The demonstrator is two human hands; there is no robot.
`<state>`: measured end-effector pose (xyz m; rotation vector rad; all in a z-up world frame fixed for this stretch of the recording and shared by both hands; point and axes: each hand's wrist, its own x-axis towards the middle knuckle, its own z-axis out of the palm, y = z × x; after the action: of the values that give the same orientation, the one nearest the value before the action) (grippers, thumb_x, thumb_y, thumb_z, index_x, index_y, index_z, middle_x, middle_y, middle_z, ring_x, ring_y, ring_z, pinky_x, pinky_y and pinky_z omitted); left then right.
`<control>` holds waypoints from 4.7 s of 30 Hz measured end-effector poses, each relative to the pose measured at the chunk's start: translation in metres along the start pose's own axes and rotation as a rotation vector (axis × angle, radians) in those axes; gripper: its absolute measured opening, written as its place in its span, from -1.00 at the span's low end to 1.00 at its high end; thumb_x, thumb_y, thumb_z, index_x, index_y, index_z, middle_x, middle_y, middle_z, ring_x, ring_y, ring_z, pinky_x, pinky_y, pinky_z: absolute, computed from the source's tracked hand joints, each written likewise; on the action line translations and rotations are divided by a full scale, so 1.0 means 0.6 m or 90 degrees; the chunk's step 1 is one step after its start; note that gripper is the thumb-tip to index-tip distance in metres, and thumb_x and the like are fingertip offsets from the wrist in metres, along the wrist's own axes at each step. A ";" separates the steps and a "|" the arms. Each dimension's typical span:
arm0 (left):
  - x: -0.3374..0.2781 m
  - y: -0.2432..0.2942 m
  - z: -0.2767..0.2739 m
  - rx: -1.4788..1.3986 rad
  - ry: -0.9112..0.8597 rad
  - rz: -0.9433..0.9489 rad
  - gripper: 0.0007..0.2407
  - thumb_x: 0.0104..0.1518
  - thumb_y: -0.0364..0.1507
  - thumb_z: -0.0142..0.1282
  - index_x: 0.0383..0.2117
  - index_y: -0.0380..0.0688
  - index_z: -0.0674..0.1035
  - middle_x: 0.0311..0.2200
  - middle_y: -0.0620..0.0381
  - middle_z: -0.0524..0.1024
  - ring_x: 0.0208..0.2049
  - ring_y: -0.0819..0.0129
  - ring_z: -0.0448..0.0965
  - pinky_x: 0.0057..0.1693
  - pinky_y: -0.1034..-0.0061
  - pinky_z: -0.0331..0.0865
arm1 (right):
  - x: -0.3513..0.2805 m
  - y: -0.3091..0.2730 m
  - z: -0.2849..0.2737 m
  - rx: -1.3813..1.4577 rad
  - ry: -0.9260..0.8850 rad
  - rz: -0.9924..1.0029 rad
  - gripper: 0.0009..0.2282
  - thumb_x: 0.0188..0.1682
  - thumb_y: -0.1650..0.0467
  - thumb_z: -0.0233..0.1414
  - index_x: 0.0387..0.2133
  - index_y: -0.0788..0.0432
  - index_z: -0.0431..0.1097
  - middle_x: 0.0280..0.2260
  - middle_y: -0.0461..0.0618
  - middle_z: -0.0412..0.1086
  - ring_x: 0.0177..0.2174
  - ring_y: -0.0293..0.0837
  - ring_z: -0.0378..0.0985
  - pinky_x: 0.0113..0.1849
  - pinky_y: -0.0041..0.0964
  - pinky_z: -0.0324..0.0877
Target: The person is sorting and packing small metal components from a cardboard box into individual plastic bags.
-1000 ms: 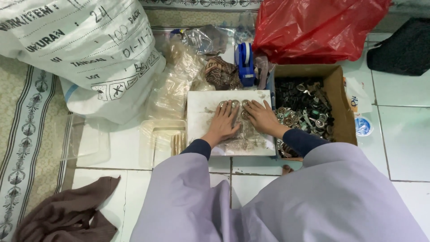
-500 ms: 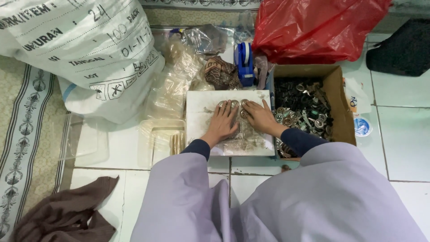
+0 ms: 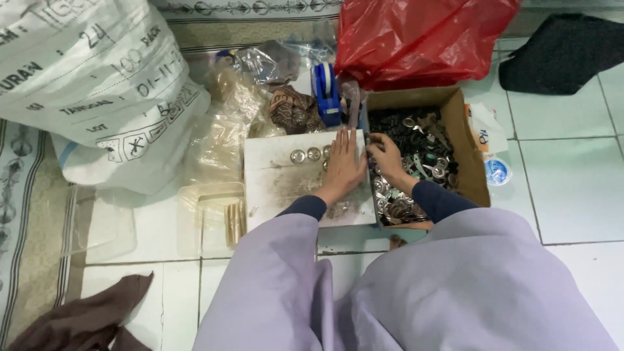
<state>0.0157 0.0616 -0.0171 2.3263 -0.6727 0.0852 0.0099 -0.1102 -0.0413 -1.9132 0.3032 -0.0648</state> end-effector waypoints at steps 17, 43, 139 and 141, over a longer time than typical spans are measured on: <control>-0.077 0.075 0.272 0.165 -0.521 0.056 -0.21 0.04 -0.27 0.16 0.38 -0.37 0.04 0.36 -0.54 -0.06 0.41 -0.41 -0.19 0.39 -0.09 -0.07 | -0.185 0.115 -0.196 -0.495 -0.357 0.098 -0.34 -0.06 0.31 0.09 0.34 0.20 0.03 0.27 0.42 0.07 0.20 0.41 0.24 0.13 0.26 0.32; -0.078 0.062 0.276 0.142 -0.410 0.153 -0.81 0.01 -0.62 0.15 -0.26 -0.49 0.60 -0.30 -0.26 0.56 -0.26 -0.14 0.65 -0.19 0.15 0.58 | -0.129 0.071 -0.189 -0.616 -0.442 0.025 -0.79 0.00 0.40 0.04 -0.19 0.24 0.54 -0.34 0.16 0.57 -0.31 0.11 0.65 -0.31 -0.08 0.55; -0.053 0.049 0.318 0.254 -0.625 0.062 -0.25 0.19 -0.18 0.12 0.40 -0.30 0.00 0.37 -0.57 -0.14 0.37 -0.49 -0.03 0.26 -0.10 0.29 | -0.171 0.176 -0.174 -0.550 -0.418 0.151 -0.09 -0.13 0.20 0.19 0.46 -0.01 -0.27 0.38 0.41 -0.22 0.34 0.34 -0.07 0.18 0.19 0.26; -0.068 0.021 0.366 0.318 -0.508 0.161 -0.40 0.11 -0.27 0.20 0.27 -0.31 0.31 0.22 -0.60 0.18 0.15 -0.48 0.35 -0.06 0.01 0.52 | -0.170 0.168 -0.166 -0.611 -0.407 0.122 -0.18 -0.11 0.26 0.17 0.43 0.07 -0.14 0.30 0.40 0.02 0.25 0.35 0.17 0.04 0.19 0.45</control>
<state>-0.0529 -0.0706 -0.1839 2.7151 -1.4700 -0.6646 -0.1255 -0.2098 -0.0891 -2.6845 0.0655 0.9579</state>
